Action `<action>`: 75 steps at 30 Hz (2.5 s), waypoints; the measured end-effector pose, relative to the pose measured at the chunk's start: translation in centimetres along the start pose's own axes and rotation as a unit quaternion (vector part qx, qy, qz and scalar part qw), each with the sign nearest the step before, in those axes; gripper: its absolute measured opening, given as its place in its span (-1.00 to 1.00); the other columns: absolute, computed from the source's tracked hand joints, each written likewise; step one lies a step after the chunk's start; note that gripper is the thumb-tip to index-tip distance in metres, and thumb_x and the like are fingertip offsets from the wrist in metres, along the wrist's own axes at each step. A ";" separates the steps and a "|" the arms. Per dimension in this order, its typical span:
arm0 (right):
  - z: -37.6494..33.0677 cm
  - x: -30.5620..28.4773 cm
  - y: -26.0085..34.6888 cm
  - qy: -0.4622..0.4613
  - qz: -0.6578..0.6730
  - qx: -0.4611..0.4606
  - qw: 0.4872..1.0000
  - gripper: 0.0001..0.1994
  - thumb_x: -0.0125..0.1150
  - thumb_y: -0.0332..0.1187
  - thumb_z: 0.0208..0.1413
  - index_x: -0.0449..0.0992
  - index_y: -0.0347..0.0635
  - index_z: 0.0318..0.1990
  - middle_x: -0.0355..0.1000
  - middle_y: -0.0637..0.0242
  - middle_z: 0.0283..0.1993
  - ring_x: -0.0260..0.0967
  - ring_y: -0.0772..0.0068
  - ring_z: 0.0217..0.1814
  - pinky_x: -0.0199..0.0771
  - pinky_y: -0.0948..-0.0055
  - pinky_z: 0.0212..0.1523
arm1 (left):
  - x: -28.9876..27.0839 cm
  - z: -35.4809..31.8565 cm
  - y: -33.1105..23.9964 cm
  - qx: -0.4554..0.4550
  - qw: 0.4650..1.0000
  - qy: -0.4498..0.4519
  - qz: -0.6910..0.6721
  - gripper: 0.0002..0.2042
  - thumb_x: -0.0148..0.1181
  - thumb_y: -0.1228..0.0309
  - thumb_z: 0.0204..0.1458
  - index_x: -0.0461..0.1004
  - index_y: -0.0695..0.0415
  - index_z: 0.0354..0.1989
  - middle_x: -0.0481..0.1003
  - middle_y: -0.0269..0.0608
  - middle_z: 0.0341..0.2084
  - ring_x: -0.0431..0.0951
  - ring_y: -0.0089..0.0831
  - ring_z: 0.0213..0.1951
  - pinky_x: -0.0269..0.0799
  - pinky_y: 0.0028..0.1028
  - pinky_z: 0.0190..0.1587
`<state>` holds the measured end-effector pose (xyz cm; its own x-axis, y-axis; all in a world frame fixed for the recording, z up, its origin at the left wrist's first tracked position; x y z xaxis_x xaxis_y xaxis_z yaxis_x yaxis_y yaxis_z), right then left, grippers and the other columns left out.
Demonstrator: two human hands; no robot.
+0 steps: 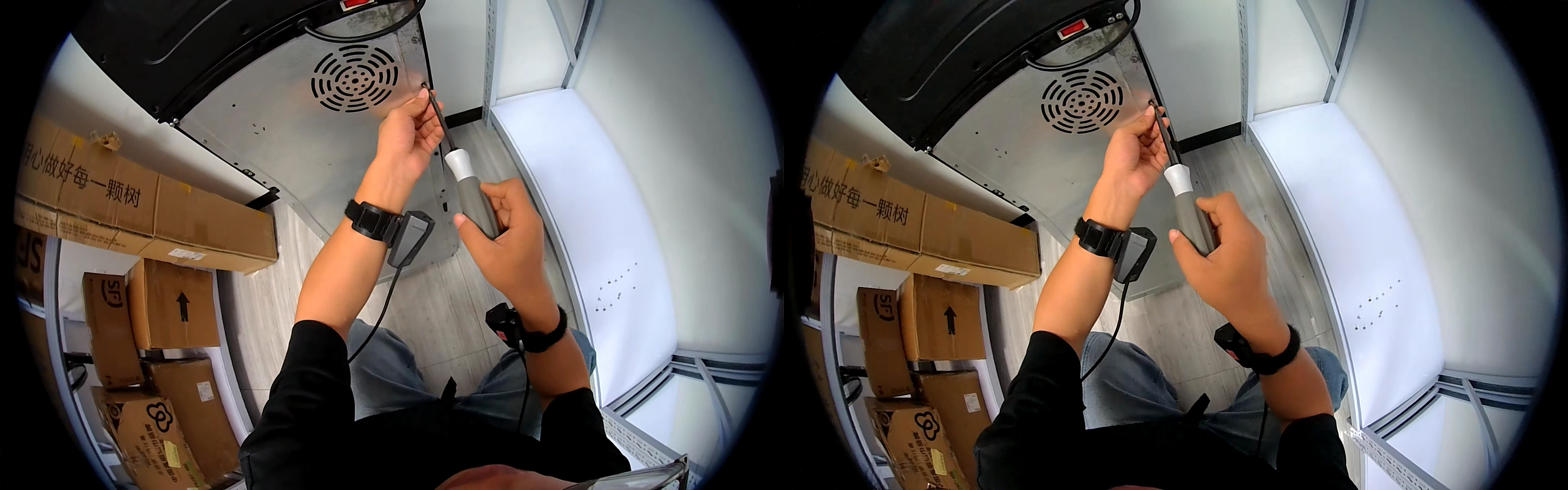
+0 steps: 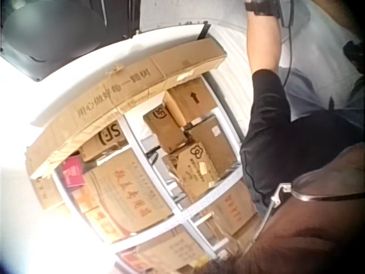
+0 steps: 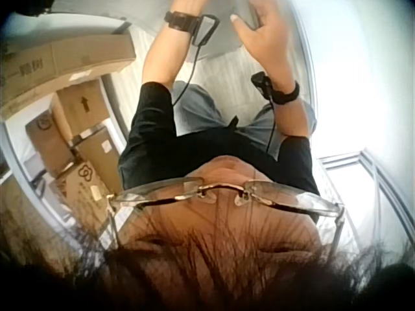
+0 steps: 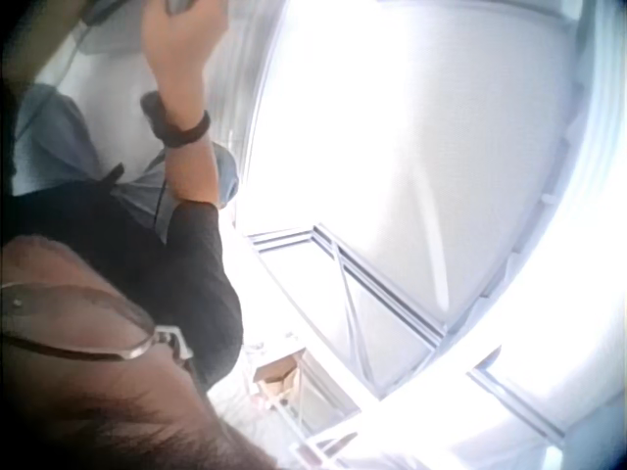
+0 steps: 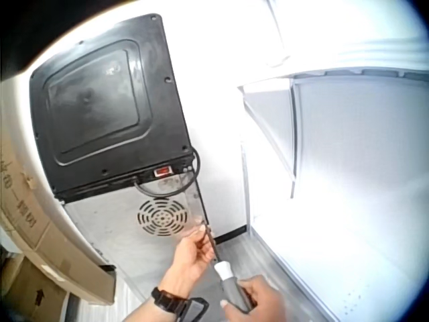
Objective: The person uses a screwdriver to tighten screws into a white metal cabinet panel. They repeatedly pick up screws and secure them into pre-drilled holes along the edges of the panel.
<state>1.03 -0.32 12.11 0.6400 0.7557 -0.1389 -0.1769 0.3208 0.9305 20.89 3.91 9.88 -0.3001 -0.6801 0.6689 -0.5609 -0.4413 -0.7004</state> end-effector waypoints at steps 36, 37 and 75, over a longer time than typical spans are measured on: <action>0.7 0.0 0.9 0.027 0.147 0.187 0.971 -0.70 0.19 -0.40 0.03 0.25 -0.32 -0.15 0.43 0.29 -0.41 0.37 0.65 -0.45 0.32 0.64 -0.58 | 1.4 -2.5 -0.4 -0.041 0.992 0.114 0.019 -0.75 -0.16 0.43 0.20 0.36 0.28 -0.07 0.51 -0.11 -0.33 0.55 -0.40 -0.41 0.50 -0.51 -0.37; 0.7 0.0 1.0 0.032 0.146 0.198 0.969 -0.68 0.19 -0.39 0.04 0.25 -0.32 -0.13 0.43 0.27 -0.38 0.36 0.65 -0.46 0.32 0.64 -0.59 | 1.4 -2.4 -0.4 -0.033 0.993 0.114 0.024 -0.75 -0.15 0.43 0.20 0.35 0.30 -0.06 0.51 -0.10 -0.32 0.54 -0.38 -0.41 0.51 -0.49 -0.35; -0.2 0.1 0.5 -0.031 -0.023 0.026 0.999 -0.61 0.18 -0.28 0.07 0.21 -0.30 -0.06 0.38 0.21 -0.52 0.38 0.47 -0.53 0.33 0.50 -0.53 | 1.4 -1.7 0.3 -0.010 0.992 0.075 0.104 -0.84 0.01 0.34 0.17 0.42 0.16 -0.28 0.51 -0.25 -0.44 0.46 -0.57 -0.49 0.43 -0.57 -0.37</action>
<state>0.90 0.05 12.52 0.6916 0.7037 -0.1627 -0.1075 0.3231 0.9402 18.93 3.80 11.02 -0.5210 -0.6605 0.5407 -0.4898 -0.2875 -0.8231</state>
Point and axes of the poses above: each hand's wrist, its own z-axis towards the middle knuckle, its own x-axis out of the palm, y = z × x, the point moved 5 cm from there along z, towards the middle knuckle
